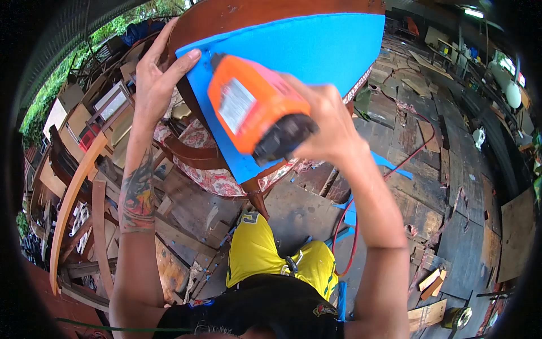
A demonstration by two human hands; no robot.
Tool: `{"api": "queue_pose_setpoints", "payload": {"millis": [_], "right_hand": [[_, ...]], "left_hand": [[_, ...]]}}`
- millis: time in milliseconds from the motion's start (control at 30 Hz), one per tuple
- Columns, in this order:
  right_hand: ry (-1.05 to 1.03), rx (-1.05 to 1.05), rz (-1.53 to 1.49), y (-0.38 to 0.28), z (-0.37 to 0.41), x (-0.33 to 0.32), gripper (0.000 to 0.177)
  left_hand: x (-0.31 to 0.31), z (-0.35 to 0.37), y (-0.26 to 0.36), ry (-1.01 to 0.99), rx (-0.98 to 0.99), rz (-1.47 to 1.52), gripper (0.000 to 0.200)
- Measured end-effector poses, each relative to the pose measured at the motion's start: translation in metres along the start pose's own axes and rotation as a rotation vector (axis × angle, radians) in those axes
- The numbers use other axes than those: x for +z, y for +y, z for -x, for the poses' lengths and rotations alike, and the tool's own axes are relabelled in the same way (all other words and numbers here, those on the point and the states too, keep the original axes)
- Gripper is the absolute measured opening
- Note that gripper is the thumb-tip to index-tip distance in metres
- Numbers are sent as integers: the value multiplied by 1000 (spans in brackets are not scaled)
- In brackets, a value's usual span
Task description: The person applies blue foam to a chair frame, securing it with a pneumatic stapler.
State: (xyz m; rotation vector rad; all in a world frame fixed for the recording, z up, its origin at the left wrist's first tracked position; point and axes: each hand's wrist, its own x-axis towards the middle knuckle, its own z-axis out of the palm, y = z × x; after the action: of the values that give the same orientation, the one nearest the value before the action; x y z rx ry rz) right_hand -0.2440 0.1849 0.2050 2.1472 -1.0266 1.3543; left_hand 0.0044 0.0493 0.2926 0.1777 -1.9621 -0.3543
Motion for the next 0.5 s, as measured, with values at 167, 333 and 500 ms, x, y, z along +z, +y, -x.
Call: {"api": "queue_pose_setpoints", "payload": {"millis": [167, 333, 500], "right_hand": [[182, 225, -315, 6, 93, 29, 63], [199, 383, -49, -31, 145, 37, 52], [118, 426, 32, -29, 198, 53, 33]], "left_hand": [[8, 2, -10, 100, 150, -131, 76], [17, 10, -7, 118, 104, -319, 84], [33, 13, -3, 187, 247, -490, 90]]}}
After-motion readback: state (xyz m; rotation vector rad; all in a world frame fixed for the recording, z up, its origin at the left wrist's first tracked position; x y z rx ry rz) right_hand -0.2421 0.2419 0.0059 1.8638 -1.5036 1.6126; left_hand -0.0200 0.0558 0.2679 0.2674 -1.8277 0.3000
